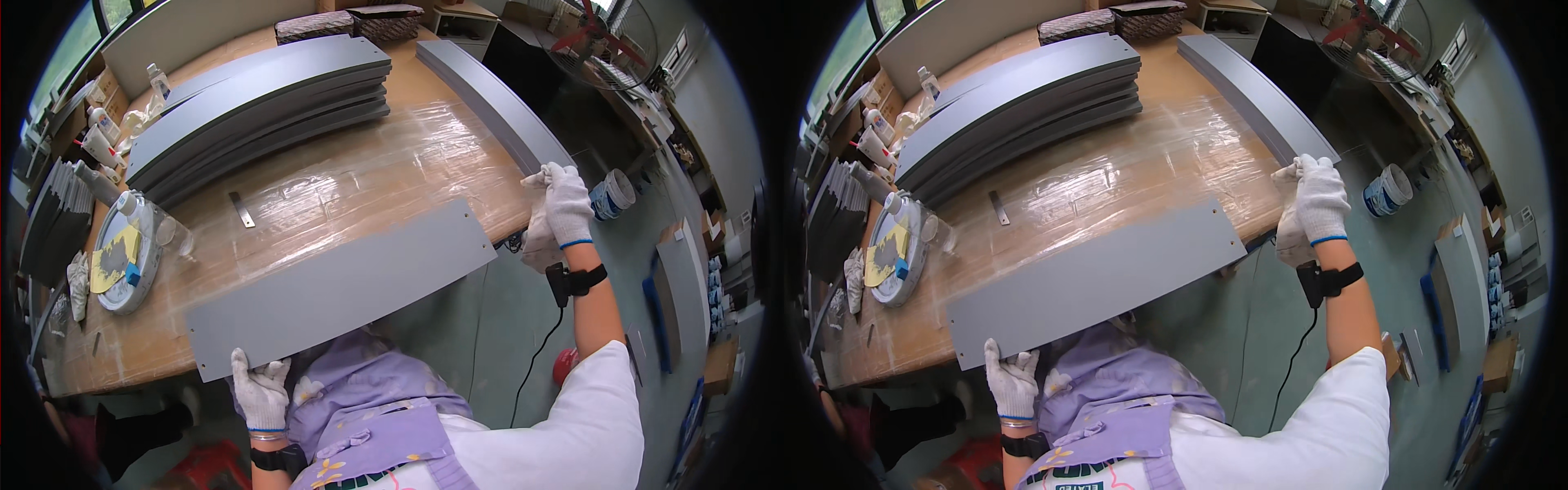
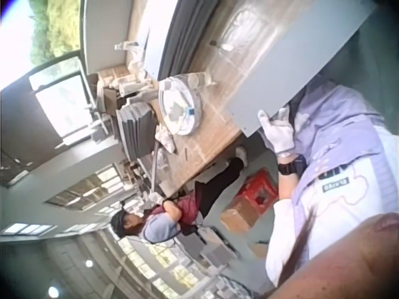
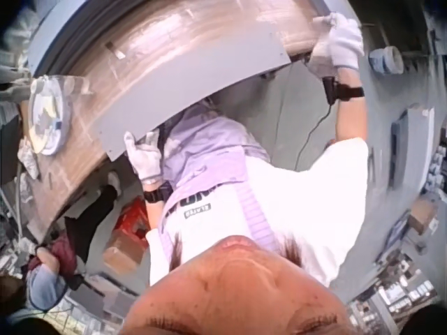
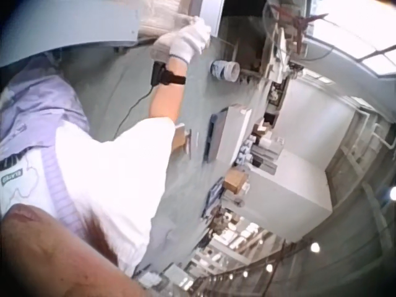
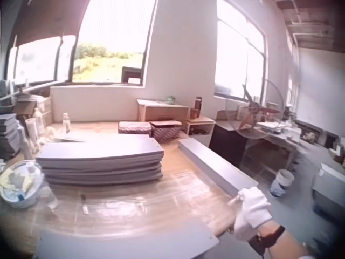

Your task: The person sands the edges of a grey rectangular panel using a blue sanding block. They wipe the panel with a cloth and use a utility knife to scrape the surface. The person handles the panel one at a time, working on a table covered with plastic wrap.

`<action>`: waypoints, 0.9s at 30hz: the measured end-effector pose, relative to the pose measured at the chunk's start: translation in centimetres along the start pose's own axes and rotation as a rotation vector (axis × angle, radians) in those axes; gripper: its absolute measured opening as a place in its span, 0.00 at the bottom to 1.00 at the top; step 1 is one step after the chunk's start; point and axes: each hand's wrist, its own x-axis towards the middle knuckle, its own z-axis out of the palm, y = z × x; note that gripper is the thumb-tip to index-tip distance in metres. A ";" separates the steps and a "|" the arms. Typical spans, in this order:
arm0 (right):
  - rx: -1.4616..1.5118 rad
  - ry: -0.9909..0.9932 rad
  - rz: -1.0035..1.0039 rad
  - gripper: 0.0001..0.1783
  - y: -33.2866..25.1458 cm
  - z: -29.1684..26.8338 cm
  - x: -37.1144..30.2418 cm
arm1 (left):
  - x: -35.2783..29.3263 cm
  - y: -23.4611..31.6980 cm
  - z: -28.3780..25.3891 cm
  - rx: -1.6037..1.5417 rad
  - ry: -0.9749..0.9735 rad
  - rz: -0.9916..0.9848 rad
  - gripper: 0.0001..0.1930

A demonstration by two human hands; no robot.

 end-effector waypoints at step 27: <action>0.198 0.176 -0.416 0.17 -3.9 4.7 -11.6 | -0.7 -2.0 2.5 0.192 -0.050 -0.179 0.17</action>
